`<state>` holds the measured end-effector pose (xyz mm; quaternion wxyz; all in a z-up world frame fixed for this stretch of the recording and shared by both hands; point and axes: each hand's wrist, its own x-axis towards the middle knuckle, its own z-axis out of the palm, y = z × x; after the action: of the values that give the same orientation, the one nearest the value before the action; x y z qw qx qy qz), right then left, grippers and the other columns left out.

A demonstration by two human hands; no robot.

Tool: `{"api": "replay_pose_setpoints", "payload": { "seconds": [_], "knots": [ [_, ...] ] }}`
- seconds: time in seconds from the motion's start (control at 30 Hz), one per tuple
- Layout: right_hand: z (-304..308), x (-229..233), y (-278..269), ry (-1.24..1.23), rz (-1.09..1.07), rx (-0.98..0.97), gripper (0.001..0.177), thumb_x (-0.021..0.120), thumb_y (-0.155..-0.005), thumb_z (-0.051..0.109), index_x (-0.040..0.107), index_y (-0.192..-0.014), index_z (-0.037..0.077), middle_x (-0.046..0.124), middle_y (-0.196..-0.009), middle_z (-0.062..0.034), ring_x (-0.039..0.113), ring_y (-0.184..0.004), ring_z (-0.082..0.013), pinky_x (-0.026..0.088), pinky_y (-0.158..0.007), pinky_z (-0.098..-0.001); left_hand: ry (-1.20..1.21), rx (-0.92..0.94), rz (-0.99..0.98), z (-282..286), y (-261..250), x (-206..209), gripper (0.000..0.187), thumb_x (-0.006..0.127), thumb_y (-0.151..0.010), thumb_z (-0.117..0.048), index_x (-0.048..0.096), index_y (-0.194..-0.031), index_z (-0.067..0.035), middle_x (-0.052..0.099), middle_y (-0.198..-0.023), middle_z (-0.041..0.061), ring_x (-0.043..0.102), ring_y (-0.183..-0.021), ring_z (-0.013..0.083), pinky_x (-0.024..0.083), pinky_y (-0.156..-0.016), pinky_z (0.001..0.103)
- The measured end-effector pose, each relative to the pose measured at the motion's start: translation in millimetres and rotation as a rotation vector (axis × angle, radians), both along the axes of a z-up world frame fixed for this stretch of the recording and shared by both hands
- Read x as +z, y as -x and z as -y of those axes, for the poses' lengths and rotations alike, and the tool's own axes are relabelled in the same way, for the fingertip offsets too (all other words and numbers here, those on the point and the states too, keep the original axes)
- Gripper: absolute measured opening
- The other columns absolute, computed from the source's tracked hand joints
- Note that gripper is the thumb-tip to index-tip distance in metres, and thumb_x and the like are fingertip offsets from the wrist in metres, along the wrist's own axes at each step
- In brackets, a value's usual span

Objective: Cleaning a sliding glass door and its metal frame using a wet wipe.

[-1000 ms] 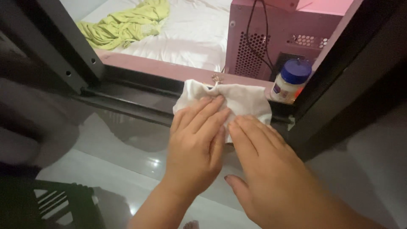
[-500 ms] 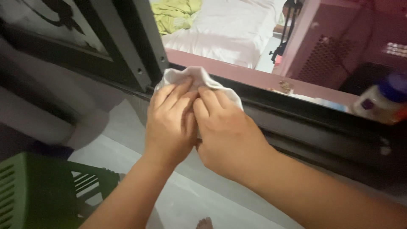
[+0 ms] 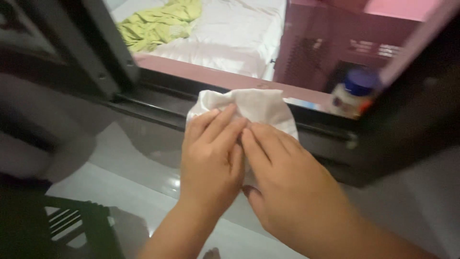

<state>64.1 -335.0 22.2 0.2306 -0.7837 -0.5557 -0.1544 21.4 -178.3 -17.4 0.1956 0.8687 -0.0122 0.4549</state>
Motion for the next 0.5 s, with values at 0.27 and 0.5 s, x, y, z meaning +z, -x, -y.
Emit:
{"api": "replay_pose_setpoints", "payload": {
  "seconds": [0.27, 0.5],
  "knots": [
    [58, -18, -3, 0.046, 0.158, -0.072, 0.093, 0.082, -0.059, 0.028, 0.049, -0.133, -0.017, 0.049, -0.137, -0.0341, 0.049, -0.130, -0.0472, 0.039, -0.110, -0.0519, 0.061, -0.036, 0.045, 66, -10, -3, 0.023, 0.066, -0.088, -0.007, 0.076, -0.108, -0.008, 0.071, -0.128, 0.013, 0.060, -0.121, 0.0338, 0.039, -0.114, 0.053],
    [-4, -13, 6, 0.034, 0.271, -0.119, 0.081, 0.074, -0.062, 0.023, 0.050, -0.126, -0.020, 0.051, -0.128, -0.0351, 0.050, -0.123, -0.0486, 0.037, -0.110, -0.0530, -0.007, -0.103, 0.063, 4, -6, 0, 0.019, 0.066, -0.090, -0.008, 0.074, -0.107, -0.007, 0.072, -0.125, 0.012, 0.063, -0.117, 0.0327, 0.043, -0.111, 0.049]
  ]
}}
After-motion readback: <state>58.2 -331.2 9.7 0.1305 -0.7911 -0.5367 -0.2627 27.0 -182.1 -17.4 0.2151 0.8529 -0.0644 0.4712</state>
